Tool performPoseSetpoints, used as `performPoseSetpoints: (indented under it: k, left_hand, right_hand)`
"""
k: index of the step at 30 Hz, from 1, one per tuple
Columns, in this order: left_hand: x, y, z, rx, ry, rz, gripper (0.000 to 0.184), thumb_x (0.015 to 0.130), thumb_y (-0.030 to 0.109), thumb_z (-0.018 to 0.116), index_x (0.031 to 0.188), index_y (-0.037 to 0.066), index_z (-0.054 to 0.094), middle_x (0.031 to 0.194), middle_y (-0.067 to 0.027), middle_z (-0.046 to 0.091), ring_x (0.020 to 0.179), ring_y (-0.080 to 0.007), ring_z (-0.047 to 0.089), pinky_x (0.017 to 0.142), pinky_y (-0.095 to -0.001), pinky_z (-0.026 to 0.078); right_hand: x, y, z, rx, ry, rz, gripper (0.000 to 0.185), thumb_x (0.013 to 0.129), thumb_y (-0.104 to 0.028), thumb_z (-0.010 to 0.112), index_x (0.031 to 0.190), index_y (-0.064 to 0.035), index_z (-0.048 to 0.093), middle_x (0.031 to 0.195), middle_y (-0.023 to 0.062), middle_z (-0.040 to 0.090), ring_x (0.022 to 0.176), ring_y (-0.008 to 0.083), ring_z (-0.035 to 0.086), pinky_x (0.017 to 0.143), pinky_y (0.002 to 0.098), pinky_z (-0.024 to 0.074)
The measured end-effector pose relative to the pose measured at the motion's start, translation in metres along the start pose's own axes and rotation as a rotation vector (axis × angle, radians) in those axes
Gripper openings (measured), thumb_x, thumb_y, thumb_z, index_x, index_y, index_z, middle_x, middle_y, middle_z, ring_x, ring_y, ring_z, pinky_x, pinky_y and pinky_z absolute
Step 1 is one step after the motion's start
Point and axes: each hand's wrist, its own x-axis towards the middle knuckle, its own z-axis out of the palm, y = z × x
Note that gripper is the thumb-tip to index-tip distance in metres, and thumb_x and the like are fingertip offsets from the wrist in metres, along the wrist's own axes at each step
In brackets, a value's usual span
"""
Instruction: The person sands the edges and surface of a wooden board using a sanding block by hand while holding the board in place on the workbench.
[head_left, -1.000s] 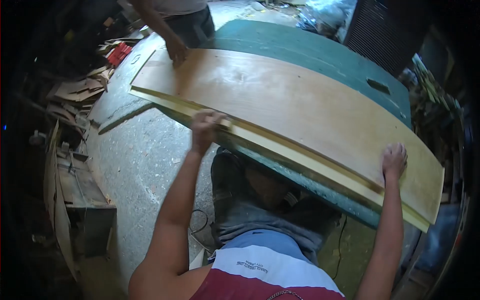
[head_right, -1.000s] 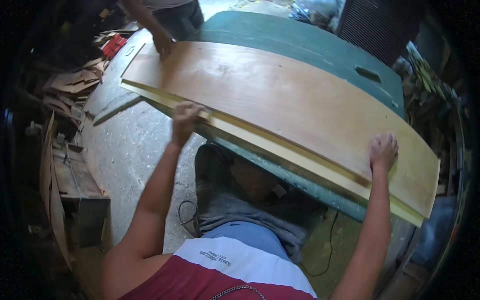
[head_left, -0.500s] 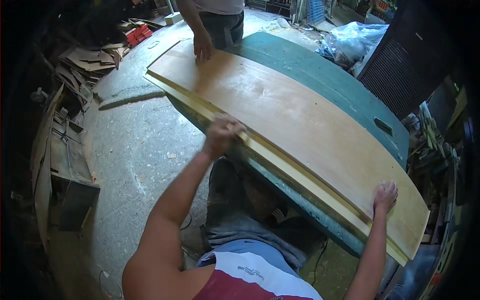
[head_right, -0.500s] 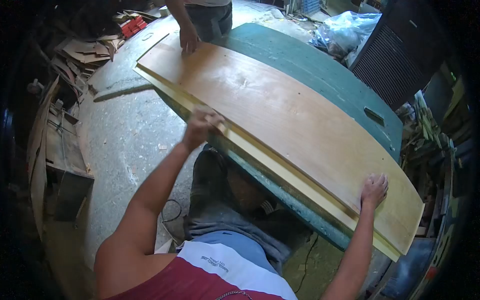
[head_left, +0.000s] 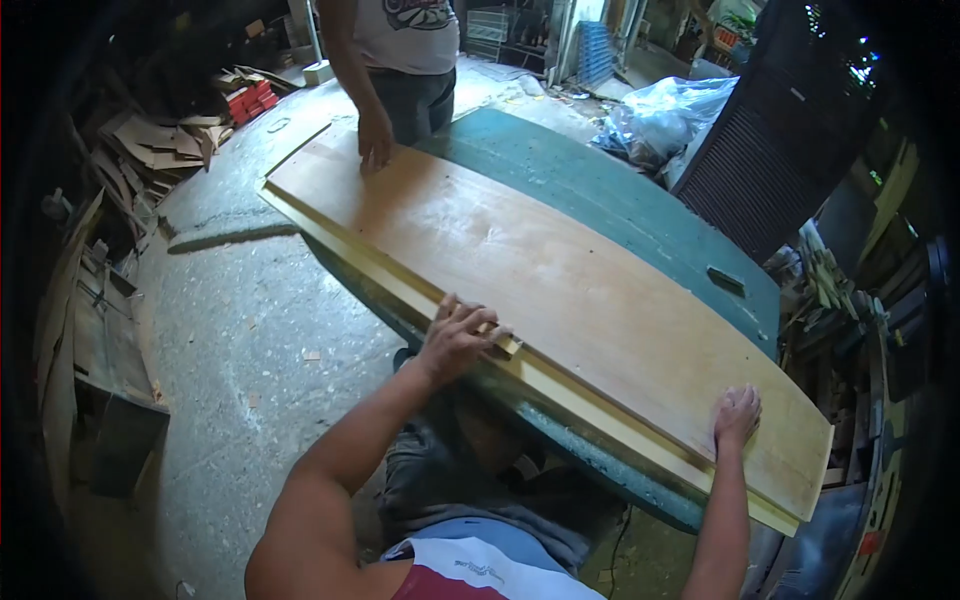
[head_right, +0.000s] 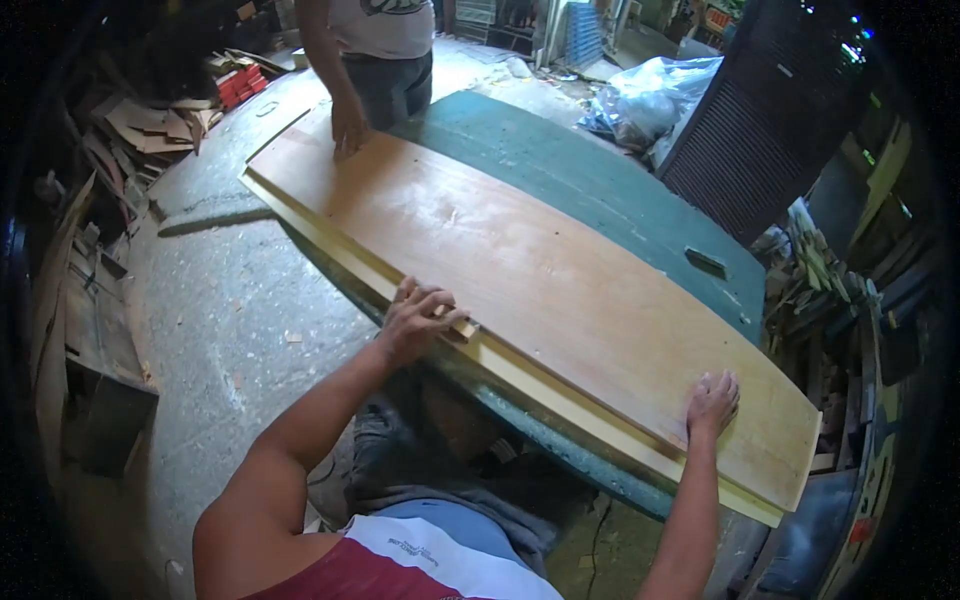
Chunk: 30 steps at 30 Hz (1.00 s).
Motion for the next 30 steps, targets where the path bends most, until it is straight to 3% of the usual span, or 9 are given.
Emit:
performPoseSetpoints:
  k: [2,7,10,14,17,22,25,27,30]
  left_hand:
    - [-0.011,-0.027,-0.001,-0.029,0.024,-0.057,0.038,0.085,0.02,0.067,0.121,0.031,0.076,0.116,0.0013,0.069,0.114,-0.019,0.067,0.115,-0.0559,0.035]
    - [-0.021,-0.092,-0.033,0.111,0.056,-0.112,0.033,0.078,0.029,0.078,0.11,0.029,0.08,0.112,-0.0005,0.07,0.106,-0.0223,0.068,0.107,-0.0497,0.042]
    - [-0.025,-0.057,-0.004,-0.071,0.097,-0.027,0.038,0.075,0.034,0.081,0.112,0.028,0.079,0.112,-0.0006,0.068,0.108,-0.0236,0.066,0.106,-0.0488,0.043]
    - [0.018,0.057,0.018,-0.059,0.022,0.102,0.036,0.084,0.028,0.074,0.12,0.03,0.075,0.109,0.0001,0.066,0.112,-0.0212,0.063,0.112,-0.0552,0.04]
    - [0.023,0.064,0.023,-0.074,0.01,0.069,0.046,0.084,0.022,0.073,0.128,0.036,0.073,0.112,0.0001,0.069,0.111,-0.0204,0.065,0.115,-0.0583,0.038]
    - [-0.021,-0.075,-0.011,-0.038,0.069,-0.092,0.025,0.086,0.021,0.074,0.108,0.03,0.082,0.11,-0.0022,0.073,0.107,-0.0231,0.07,0.107,-0.0521,0.044]
    - [-0.042,-0.163,-0.041,0.084,0.069,-0.125,0.026,0.08,0.025,0.078,0.106,0.029,0.082,0.109,-0.0009,0.073,0.106,-0.0229,0.07,0.102,-0.0492,0.046]
    - [-0.036,-0.168,-0.049,0.19,0.007,-0.065,0.027,0.072,0.027,0.085,0.1,0.028,0.083,0.106,0.001,0.074,0.102,-0.0223,0.07,0.097,-0.0455,0.048]
    - [-0.014,-0.086,-0.035,-0.196,0.025,0.067,0.026,0.088,0.021,0.075,0.113,0.027,0.08,0.106,0.0002,0.073,0.099,-0.0243,0.069,0.096,-0.0454,0.05]
  right_hand:
    - [0.0,0.005,0.003,0.019,0.005,-0.035,0.058,0.103,-0.041,0.056,0.147,-0.0033,0.055,0.156,0.0209,0.05,0.144,0.0392,0.046,0.119,0.0509,0.036]
    - [-0.001,-0.003,-0.004,0.014,-0.024,-0.006,0.059,0.102,-0.041,0.055,0.146,-0.0019,0.055,0.157,0.0202,0.05,0.146,0.0376,0.044,0.121,0.0506,0.0345]
    - [0.001,-0.008,-0.006,0.0,-0.013,-0.01,0.06,0.102,-0.042,0.055,0.146,-0.0012,0.055,0.155,0.022,0.05,0.144,0.0398,0.046,0.119,0.0506,0.0363]
    - [0.0,-0.007,-0.01,0.016,-0.039,0.002,0.059,0.103,-0.042,0.055,0.147,-0.0022,0.055,0.157,0.0189,0.05,0.147,0.0355,0.043,0.122,0.05,0.0332]
    - [0.008,0.015,0.011,0.027,-0.011,-0.059,0.059,0.103,-0.041,0.056,0.147,-0.0028,0.055,0.157,0.0187,0.05,0.147,0.0357,0.044,0.121,0.0495,0.0337]
    - [0.003,0.005,0.003,0.021,-0.021,-0.028,0.058,0.102,-0.041,0.057,0.147,-0.0035,0.054,0.158,0.0181,0.049,0.147,0.0356,0.044,0.122,0.0489,0.0339]
    - [0.0,-0.007,-0.007,0.009,-0.033,0.001,0.058,0.102,-0.04,0.057,0.147,-0.0037,0.055,0.157,0.0179,0.049,0.146,0.0355,0.044,0.121,0.049,0.0341]
    - [0.004,-0.009,-0.009,0.001,-0.032,0.014,0.057,0.102,-0.039,0.057,0.146,-0.0037,0.055,0.157,0.0178,0.05,0.146,0.0355,0.044,0.121,0.049,0.0343]
    - [0.002,-0.007,-0.005,-0.011,-0.03,0.011,0.057,0.101,-0.039,0.057,0.146,-0.0037,0.056,0.157,0.0178,0.05,0.146,0.0358,0.045,0.121,0.0491,0.0352]
